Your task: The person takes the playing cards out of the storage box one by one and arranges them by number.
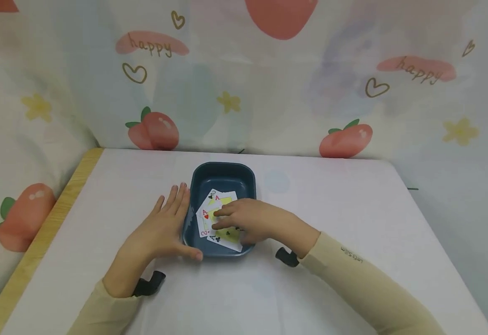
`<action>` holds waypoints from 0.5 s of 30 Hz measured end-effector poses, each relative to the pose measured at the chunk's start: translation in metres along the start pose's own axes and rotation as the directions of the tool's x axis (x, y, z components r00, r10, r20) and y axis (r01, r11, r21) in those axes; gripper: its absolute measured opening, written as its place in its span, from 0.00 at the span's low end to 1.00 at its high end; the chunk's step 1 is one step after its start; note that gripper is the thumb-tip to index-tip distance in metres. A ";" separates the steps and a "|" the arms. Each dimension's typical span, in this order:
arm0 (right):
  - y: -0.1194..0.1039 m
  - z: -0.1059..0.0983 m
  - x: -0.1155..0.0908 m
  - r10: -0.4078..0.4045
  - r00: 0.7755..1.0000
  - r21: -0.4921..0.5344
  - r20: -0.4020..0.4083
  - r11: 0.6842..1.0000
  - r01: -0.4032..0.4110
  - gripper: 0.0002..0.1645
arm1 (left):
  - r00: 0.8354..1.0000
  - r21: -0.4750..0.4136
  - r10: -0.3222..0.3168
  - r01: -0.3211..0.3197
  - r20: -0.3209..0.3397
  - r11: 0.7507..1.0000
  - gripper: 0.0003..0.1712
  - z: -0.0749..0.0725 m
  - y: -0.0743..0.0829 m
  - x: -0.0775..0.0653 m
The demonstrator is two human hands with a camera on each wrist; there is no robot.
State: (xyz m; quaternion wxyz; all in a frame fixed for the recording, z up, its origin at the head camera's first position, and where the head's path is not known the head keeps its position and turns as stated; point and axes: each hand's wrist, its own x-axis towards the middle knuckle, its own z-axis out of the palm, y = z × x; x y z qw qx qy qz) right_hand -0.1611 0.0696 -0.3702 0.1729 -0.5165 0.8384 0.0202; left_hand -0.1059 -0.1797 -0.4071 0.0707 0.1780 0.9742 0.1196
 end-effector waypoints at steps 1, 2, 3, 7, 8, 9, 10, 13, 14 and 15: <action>-0.001 0.002 0.002 0.022 1.000 0.000 0.021 1.000 -0.022 0.42 | 1.000 -0.002 0.005 -0.005 0.007 1.000 0.92 0.000 0.001 0.000; -0.002 0.004 0.004 0.049 0.998 -0.002 0.038 0.999 -0.049 0.43 | 1.000 -0.005 0.009 -0.009 0.013 1.000 0.93 0.001 0.002 0.001; -0.003 0.005 0.006 0.070 0.996 -0.005 0.048 0.998 -0.070 0.44 | 1.000 -0.007 0.013 -0.013 0.015 1.000 0.93 0.001 0.002 0.001; -0.005 0.010 0.013 0.116 0.992 -0.040 0.055 0.993 -0.114 0.48 | 0.999 -0.013 0.033 -0.033 0.017 0.999 0.93 0.001 0.004 0.000; -0.005 0.011 0.014 0.118 0.992 -0.052 0.046 0.992 -0.116 0.49 | 0.999 -0.015 0.037 -0.036 0.016 0.999 0.93 0.001 0.004 -0.001; -0.006 0.012 0.016 0.118 0.992 -0.066 0.036 0.991 -0.115 0.49 | 0.999 -0.018 0.040 -0.040 0.017 0.999 0.92 0.001 0.004 -0.001; -0.005 0.012 0.017 0.119 0.993 -0.078 0.028 0.990 -0.116 0.50 | 0.999 -0.019 0.043 -0.043 0.016 0.999 0.92 0.002 0.005 -0.001; -0.004 0.015 0.021 0.125 0.992 -0.102 0.011 0.987 -0.123 0.50 | 0.999 -0.027 0.043 -0.043 0.011 0.999 0.91 0.002 0.005 -0.001; -0.004 0.015 0.022 0.128 0.992 -0.103 0.006 0.987 -0.126 0.50 | 0.999 -0.027 0.042 -0.042 0.008 0.999 0.91 0.002 0.005 -0.001; -0.003 0.015 0.022 0.126 0.992 -0.108 0.001 0.986 -0.125 0.51 | 0.999 -0.030 0.041 -0.041 0.006 0.999 0.91 0.002 0.006 -0.002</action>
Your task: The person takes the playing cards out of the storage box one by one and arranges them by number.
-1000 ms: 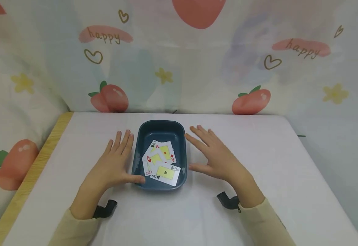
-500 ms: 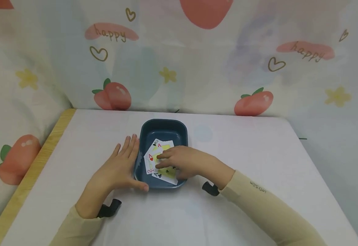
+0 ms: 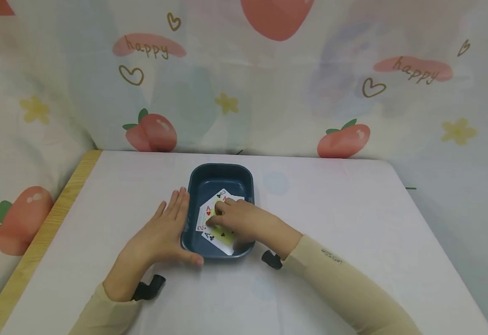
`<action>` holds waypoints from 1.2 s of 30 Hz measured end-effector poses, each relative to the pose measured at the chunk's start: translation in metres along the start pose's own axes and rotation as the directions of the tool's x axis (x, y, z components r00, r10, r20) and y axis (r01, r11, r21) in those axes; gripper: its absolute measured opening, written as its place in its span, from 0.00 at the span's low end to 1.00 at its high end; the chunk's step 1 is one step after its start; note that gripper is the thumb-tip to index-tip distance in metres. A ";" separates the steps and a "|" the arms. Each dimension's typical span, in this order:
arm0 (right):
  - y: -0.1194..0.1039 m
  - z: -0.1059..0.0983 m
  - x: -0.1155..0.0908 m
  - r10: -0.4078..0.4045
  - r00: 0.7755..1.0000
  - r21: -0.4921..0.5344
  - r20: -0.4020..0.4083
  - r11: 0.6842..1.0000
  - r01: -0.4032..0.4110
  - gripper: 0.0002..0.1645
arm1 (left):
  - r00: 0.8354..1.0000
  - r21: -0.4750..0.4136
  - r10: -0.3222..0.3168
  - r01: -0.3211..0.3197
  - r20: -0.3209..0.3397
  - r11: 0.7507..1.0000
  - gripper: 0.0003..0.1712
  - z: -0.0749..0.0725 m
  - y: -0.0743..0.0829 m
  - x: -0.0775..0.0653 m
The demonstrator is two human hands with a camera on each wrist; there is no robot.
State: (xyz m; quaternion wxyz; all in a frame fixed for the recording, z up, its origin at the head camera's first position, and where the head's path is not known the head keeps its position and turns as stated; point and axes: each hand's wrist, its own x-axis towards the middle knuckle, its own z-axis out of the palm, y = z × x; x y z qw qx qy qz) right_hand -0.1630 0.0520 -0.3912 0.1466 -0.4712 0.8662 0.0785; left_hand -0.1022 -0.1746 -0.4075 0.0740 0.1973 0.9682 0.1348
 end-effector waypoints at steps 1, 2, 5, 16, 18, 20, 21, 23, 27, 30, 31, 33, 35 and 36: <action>0.000 0.000 0.001 -0.004 1.000 0.002 -0.005 1.000 0.004 0.51 | 1.000 0.001 -0.001 0.001 -0.002 1.000 0.91 0.000 0.001 0.000; 0.001 0.001 0.001 -0.009 1.000 0.002 -0.008 1.000 0.009 0.51 | 1.000 -0.002 -0.002 0.002 -0.002 1.000 0.91 0.000 0.001 0.000; 0.001 0.001 0.002 -0.029 0.999 0.005 -0.019 1.000 0.029 0.52 | 1.000 0.000 -0.004 0.004 -0.001 1.000 0.91 0.000 0.003 -0.001; -0.003 0.001 0.004 -0.060 0.998 -0.063 -0.018 0.996 0.059 0.56 | 1.000 -0.003 -0.005 0.005 0.005 1.000 0.91 0.001 0.005 -0.002; -0.003 0.001 0.004 -0.060 0.998 -0.081 -0.032 0.995 0.058 0.55 | 1.000 -0.008 -0.002 0.002 0.006 1.000 0.91 0.001 0.005 -0.001; -0.001 0.003 0.004 -0.054 0.997 -0.075 -0.057 0.996 0.050 0.55 | 1.000 -0.013 0.000 0.000 0.004 1.000 0.91 0.002 0.006 -0.001; -0.001 0.004 0.004 -0.050 0.996 -0.064 -0.069 0.997 0.045 0.55 | 1.000 -0.016 0.000 0.000 0.004 1.000 0.91 0.002 0.006 -0.001; 0.000 0.005 0.004 -0.034 0.994 -0.021 -0.100 0.999 0.032 0.55 | 1.000 -0.017 0.003 -0.003 0.001 1.000 0.91 0.002 0.006 -0.001; 0.003 0.003 0.001 0.014 0.987 0.098 -0.160 0.995 0.001 0.56 | 1.000 -0.022 0.005 -0.005 -0.010 1.000 0.90 0.002 0.004 -0.001; 0.007 -0.005 -0.006 0.049 0.976 0.175 -0.213 0.984 -0.011 0.56 | 1.000 -0.028 0.002 -0.003 -0.016 1.000 0.90 0.002 0.004 -0.002; 0.008 -0.007 -0.009 0.062 0.971 0.197 -0.229 0.980 -0.016 0.57 | 1.000 -0.029 0.000 0.000 -0.015 1.000 0.91 0.002 0.004 -0.002; 0.013 -0.013 -0.015 0.089 0.960 0.239 -0.267 0.971 -0.024 0.56 | 1.000 -0.035 -0.003 0.003 -0.012 0.999 0.91 0.002 0.004 -0.002; 0.017 -0.017 -0.021 0.120 0.944 0.273 -0.308 0.961 -0.033 0.56 | 1.000 -0.036 -0.005 0.005 -0.010 0.999 0.91 0.002 0.005 -0.001; 0.020 -0.019 -0.024 0.137 0.934 0.288 -0.330 0.957 -0.039 0.55 | 1.000 -0.033 -0.009 0.009 -0.007 0.999 0.91 0.002 0.005 -0.001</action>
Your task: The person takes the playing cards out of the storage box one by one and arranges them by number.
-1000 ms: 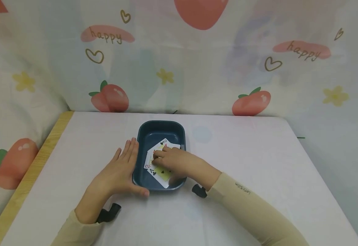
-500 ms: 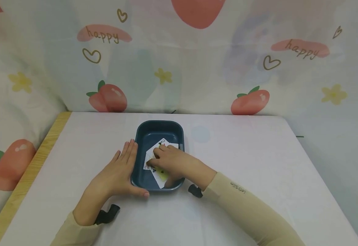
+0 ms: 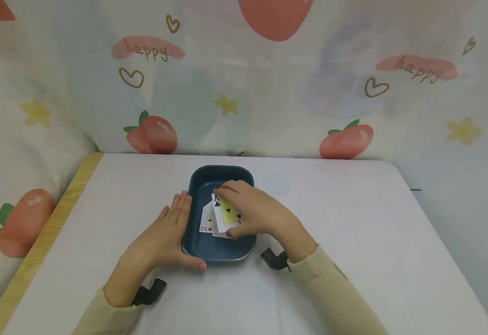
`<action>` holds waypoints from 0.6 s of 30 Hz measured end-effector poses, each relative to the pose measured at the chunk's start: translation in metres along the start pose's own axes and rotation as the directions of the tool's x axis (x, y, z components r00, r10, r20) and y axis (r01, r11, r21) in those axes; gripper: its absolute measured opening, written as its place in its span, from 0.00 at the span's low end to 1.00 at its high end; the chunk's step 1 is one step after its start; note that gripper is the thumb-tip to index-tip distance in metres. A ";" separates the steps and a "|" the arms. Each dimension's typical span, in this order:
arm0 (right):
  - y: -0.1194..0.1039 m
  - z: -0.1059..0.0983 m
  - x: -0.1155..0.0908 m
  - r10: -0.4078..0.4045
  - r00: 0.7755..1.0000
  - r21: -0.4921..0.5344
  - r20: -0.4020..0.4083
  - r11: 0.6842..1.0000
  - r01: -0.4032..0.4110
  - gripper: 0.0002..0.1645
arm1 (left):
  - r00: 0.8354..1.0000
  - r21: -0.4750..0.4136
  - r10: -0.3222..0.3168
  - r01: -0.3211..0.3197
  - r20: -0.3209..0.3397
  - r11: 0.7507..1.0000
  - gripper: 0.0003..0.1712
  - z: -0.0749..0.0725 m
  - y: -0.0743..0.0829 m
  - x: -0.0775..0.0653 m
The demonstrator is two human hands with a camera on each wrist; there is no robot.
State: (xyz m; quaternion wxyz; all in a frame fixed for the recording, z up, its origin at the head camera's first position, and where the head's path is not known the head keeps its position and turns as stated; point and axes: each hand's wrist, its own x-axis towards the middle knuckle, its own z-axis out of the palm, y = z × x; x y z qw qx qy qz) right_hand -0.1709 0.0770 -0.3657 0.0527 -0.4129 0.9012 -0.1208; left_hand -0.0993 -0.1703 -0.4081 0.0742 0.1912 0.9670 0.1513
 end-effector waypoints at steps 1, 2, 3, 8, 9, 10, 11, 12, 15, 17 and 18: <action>0.003 -0.003 -0.002 0.011 1.000 0.014 -0.026 1.000 -0.011 0.55 | 1.000 0.000 -0.001 0.001 0.000 1.000 0.91 0.000 0.000 0.000; 0.005 -0.006 -0.004 0.021 0.999 0.022 -0.050 1.000 -0.020 0.54 | 1.000 -0.001 -0.003 0.003 -0.001 1.000 0.91 0.001 0.000 0.001; 0.008 -0.009 -0.005 0.029 0.997 0.032 -0.072 0.999 -0.027 0.54 | 1.000 -0.001 -0.005 0.005 -0.003 1.000 0.91 0.001 0.001 0.001; 0.021 -0.021 -0.015 0.096 0.988 0.051 -0.117 0.995 -0.090 0.52 | 1.000 -0.013 -0.019 0.019 -0.007 1.000 0.91 0.003 0.001 0.004; 0.023 -0.023 -0.017 0.115 0.986 0.047 -0.119 0.993 -0.110 0.53 | 1.000 -0.016 -0.020 0.020 -0.006 1.000 0.91 0.003 0.001 0.005; 0.025 -0.024 -0.020 0.137 0.983 0.042 -0.120 0.990 -0.132 0.53 | 1.000 -0.019 -0.020 0.020 -0.006 1.000 0.91 0.003 0.002 0.005; 0.027 -0.025 -0.023 0.158 0.979 0.037 -0.127 0.987 -0.155 0.53 | 1.000 -0.025 -0.018 0.018 -0.009 1.000 0.91 0.003 0.002 0.005; 0.029 -0.026 -0.026 0.177 0.975 0.030 -0.135 0.984 -0.174 0.54 | 1.000 -0.027 -0.019 0.019 -0.008 0.999 0.91 0.003 0.003 0.005; 0.033 -0.027 -0.033 0.220 0.961 0.039 -0.168 0.975 -0.217 0.54 | 1.000 -0.024 -0.022 0.021 -0.008 0.999 0.91 0.002 0.003 0.003; 0.035 -0.028 -0.035 0.230 0.955 0.052 -0.187 0.973 -0.224 0.55 | 1.000 -0.018 -0.028 0.028 -0.011 0.999 0.92 0.002 0.002 0.002; 0.037 -0.028 -0.035 0.232 0.954 0.057 -0.192 0.973 -0.225 0.55 | 0.999 -0.013 -0.033 0.033 -0.009 0.999 0.92 0.002 0.001 0.002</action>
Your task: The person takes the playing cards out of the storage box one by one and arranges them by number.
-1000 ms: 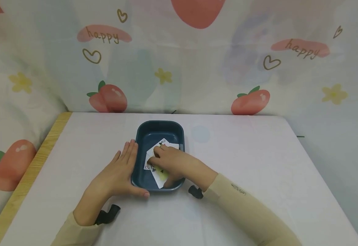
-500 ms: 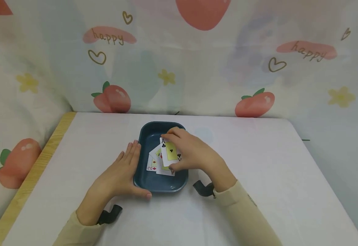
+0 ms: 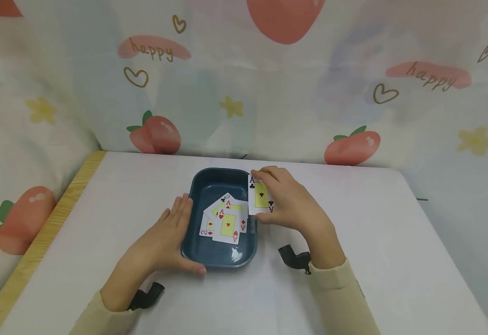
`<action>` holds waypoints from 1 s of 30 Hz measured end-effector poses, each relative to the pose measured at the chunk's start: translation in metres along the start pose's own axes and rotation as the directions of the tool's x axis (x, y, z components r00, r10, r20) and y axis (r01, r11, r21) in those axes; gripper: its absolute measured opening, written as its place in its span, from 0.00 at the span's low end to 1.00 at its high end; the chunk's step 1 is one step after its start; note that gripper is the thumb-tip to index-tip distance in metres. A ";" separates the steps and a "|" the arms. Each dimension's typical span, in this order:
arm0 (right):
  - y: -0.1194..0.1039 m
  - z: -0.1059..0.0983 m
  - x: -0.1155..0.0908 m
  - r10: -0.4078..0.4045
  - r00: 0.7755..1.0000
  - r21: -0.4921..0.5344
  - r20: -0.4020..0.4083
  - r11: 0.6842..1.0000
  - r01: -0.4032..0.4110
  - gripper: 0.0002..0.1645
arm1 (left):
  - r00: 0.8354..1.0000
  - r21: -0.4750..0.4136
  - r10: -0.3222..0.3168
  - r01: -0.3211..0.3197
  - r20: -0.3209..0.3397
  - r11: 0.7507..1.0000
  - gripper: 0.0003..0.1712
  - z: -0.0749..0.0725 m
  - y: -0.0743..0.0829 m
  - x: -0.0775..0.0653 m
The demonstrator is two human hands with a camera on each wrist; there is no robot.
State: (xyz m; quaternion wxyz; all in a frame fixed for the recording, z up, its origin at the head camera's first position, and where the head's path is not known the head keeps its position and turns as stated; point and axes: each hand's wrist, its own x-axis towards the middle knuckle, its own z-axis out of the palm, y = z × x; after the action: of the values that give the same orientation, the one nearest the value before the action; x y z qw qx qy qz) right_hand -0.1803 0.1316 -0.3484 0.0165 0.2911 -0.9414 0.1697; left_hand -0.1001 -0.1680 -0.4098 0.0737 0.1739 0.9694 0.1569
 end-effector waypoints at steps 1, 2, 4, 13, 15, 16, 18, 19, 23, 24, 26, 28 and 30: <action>0.001 0.000 -0.001 0.004 1.000 0.005 -0.003 1.000 -0.004 0.55 | 1.000 0.001 0.000 0.000 0.001 1.000 0.92 0.000 -0.001 -0.001; 0.002 0.000 -0.001 0.008 1.000 0.005 -0.004 1.000 -0.008 0.55 | 1.000 0.004 -0.002 0.002 0.004 1.000 0.92 0.000 -0.001 -0.001; 0.005 -0.002 -0.002 0.013 1.000 0.006 -0.005 1.000 -0.013 0.55 | 1.000 0.002 0.002 -0.002 0.005 1.000 0.92 0.001 -0.001 -0.001; 0.022 -0.007 0.001 0.034 0.999 -0.009 -0.007 0.999 -0.035 0.54 | 1.000 -0.002 0.013 -0.013 -0.002 1.000 0.92 -0.001 0.000 -0.001; 0.026 -0.007 0.001 0.040 0.999 -0.005 0.002 0.999 -0.040 0.54 | 1.000 -0.006 0.013 -0.013 -0.001 1.000 0.91 -0.001 0.000 -0.001; 0.028 -0.006 0.002 0.042 0.999 -0.001 0.005 0.999 -0.042 0.54 | 1.000 -0.006 0.013 -0.013 -0.001 1.000 0.91 0.000 0.000 -0.001; 0.032 -0.005 0.003 0.047 0.999 0.011 0.013 0.999 -0.047 0.54 | 1.000 -0.001 0.012 -0.012 -0.001 1.000 0.91 0.000 0.000 -0.001; 0.034 -0.005 0.003 0.049 0.999 0.016 0.016 0.999 -0.049 0.54 | 1.000 0.001 0.011 -0.011 0.000 1.000 0.91 0.000 0.000 -0.001; 0.041 0.000 0.007 0.065 0.997 0.025 0.030 0.998 -0.066 0.54 | 1.000 0.005 0.007 -0.007 -0.001 1.000 0.92 0.000 0.000 -0.001; 0.043 0.001 0.008 0.070 0.997 0.024 0.033 0.997 -0.071 0.55 | 1.000 0.005 0.006 -0.006 0.000 1.000 0.92 0.000 0.000 -0.001; 0.047 0.004 0.009 0.081 0.996 0.027 0.039 0.996 -0.082 0.55 | 1.000 0.006 0.006 -0.006 -0.003 1.000 0.92 0.000 0.000 -0.001; 0.050 0.006 0.010 0.090 0.995 0.034 0.043 0.995 -0.091 0.55 | 1.000 0.007 0.005 -0.005 -0.001 1.000 0.92 0.000 0.000 -0.001; 0.054 0.009 0.011 0.092 0.995 0.044 0.044 0.995 -0.094 0.55 | 1.000 0.010 0.002 -0.002 0.004 1.000 0.92 0.000 -0.001 0.000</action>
State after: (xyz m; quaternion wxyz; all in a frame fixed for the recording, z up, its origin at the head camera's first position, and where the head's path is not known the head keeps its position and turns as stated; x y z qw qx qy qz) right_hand -0.2190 0.1644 -0.3722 -0.0178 0.2506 -0.9500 0.1855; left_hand -0.0999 -0.1688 -0.4099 0.0747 0.1755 0.9698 0.1517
